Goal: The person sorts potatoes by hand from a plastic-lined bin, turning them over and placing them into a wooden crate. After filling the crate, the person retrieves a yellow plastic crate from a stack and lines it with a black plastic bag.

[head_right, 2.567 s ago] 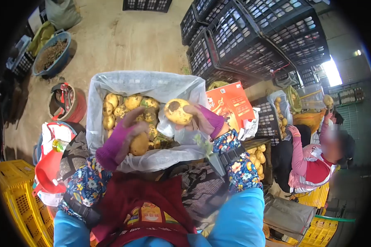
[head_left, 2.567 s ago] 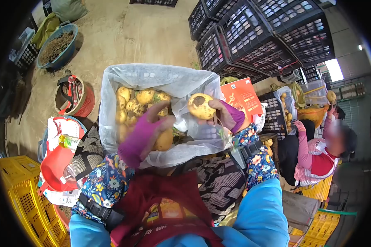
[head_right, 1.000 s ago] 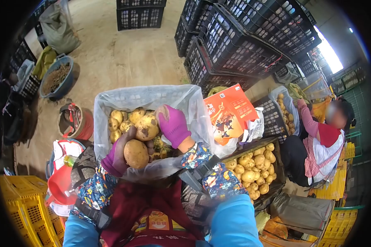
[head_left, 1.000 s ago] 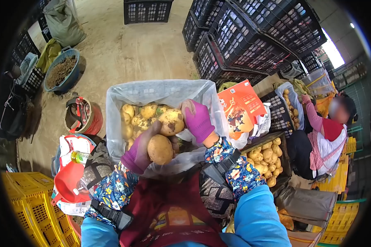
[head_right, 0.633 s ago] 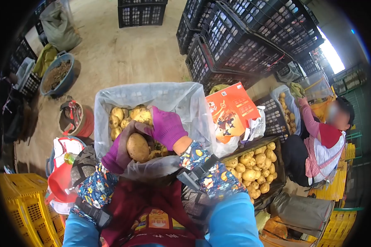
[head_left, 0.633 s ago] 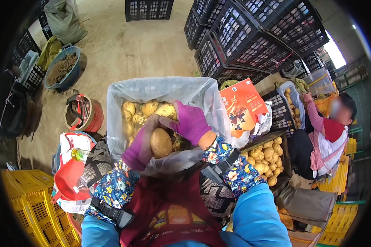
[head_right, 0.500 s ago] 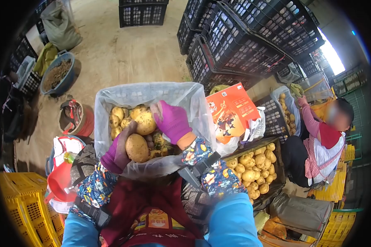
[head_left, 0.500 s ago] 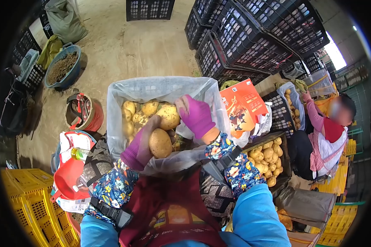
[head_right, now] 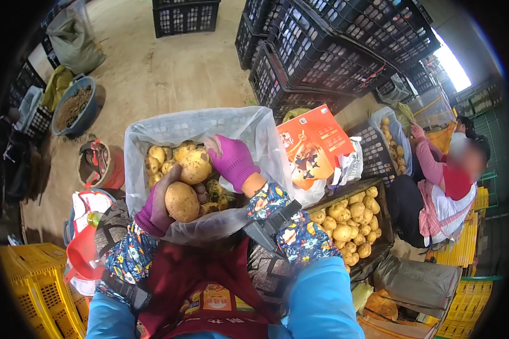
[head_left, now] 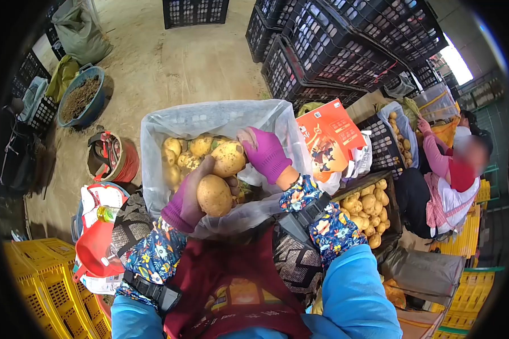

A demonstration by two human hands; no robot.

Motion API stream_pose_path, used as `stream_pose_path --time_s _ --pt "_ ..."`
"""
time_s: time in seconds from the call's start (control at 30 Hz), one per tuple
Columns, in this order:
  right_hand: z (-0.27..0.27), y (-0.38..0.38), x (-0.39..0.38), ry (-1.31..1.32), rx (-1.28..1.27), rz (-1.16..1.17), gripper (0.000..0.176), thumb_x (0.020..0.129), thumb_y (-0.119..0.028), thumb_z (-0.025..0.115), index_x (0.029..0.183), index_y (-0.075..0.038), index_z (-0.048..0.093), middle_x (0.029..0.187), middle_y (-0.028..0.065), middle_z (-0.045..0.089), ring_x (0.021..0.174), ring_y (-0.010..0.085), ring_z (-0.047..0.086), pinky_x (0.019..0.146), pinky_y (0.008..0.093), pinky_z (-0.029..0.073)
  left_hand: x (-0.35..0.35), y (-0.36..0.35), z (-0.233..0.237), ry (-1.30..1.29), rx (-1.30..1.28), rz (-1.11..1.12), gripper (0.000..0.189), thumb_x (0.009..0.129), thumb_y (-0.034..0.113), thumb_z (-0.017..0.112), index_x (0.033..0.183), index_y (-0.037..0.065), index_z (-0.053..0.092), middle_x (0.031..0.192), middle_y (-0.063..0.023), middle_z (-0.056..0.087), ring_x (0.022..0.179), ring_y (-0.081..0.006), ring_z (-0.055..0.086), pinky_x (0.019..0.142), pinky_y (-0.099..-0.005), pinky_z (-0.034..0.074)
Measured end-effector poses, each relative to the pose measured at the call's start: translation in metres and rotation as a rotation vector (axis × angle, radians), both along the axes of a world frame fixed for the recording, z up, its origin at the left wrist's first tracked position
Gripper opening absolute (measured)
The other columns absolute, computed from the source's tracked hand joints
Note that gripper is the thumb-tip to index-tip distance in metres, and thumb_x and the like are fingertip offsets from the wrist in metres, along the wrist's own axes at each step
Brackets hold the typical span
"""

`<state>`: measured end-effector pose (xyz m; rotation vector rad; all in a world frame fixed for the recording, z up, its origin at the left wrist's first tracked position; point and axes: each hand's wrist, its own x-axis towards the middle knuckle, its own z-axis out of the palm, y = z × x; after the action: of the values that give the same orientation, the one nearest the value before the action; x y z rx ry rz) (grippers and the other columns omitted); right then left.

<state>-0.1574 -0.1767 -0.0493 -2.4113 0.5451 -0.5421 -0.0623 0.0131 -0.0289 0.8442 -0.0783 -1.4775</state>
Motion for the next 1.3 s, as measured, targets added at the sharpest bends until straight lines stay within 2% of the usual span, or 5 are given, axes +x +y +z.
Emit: stream_pose_path --time_s 0.23,0.37,0.57,0.87,1.3 --pt "0.045 0.032 0.001 -0.028 0.48 0.135 0.04 0.084 -0.039 0.064 0.107 -0.007 0.058 0.092 0.0201 0.064 0.082 0.031 0.065 0.068 0.0399 0.051 0.0 -0.005 -0.004 0.19 -0.191 0.077 0.064 0.095 0.057 0.038 0.116 -0.001 0.054 0.091 -0.0141 0.064 0.081 -0.0274 0.066 0.07 -0.04 0.056" --pt "0.043 0.033 0.006 0.071 -0.041 0.088 0.041 0.084 -0.039 0.065 0.108 -0.007 0.058 0.085 0.0192 0.065 0.079 0.0369 0.064 0.068 0.0439 0.05 -0.004 -0.005 0.005 0.14 -0.079 0.064 0.07 0.089 0.067 0.041 0.116 0.004 0.054 0.094 -0.0158 0.064 0.079 -0.0308 0.066 0.066 -0.0466 0.057" --pt "0.027 0.015 0.004 -0.066 -0.115 -0.076 0.036 0.085 -0.04 0.061 0.097 -0.006 0.063 0.076 0.0204 0.064 0.071 0.0382 0.062 0.062 0.0447 0.049 0.001 -0.005 -0.009 0.074 -0.102 0.064 0.071 0.09 0.064 0.041 0.122 0.002 0.051 0.097 -0.0168 0.064 0.082 -0.0296 0.067 0.069 -0.0449 0.058" --pt "0.051 0.015 -0.005 -0.049 1.009 0.119 0.028 0.089 -0.028 0.061 0.102 -0.004 0.063 0.085 0.0066 0.063 0.085 0.0078 0.059 0.073 0.0278 0.049 0.003 -0.001 0.003 -0.148 -0.108 0.13 0.054 0.099 0.044 0.04 0.126 -0.002 0.049 0.108 -0.0166 0.063 0.091 -0.0246 0.066 0.077 -0.0376 0.057" --pt "0.032 0.005 -0.001 -0.245 0.714 0.121 0.024 0.09 -0.022 0.056 0.106 -0.006 0.064 0.09 0.006 0.064 0.079 0.0136 0.06 0.068 0.0294 0.048 -0.004 -0.003 0.018 -0.203 -0.078 0.185 0.055 0.096 0.042 0.045 0.128 -0.003 0.046 0.109 -0.0182 0.062 0.086 -0.0259 0.067 0.073 -0.0359 0.057"
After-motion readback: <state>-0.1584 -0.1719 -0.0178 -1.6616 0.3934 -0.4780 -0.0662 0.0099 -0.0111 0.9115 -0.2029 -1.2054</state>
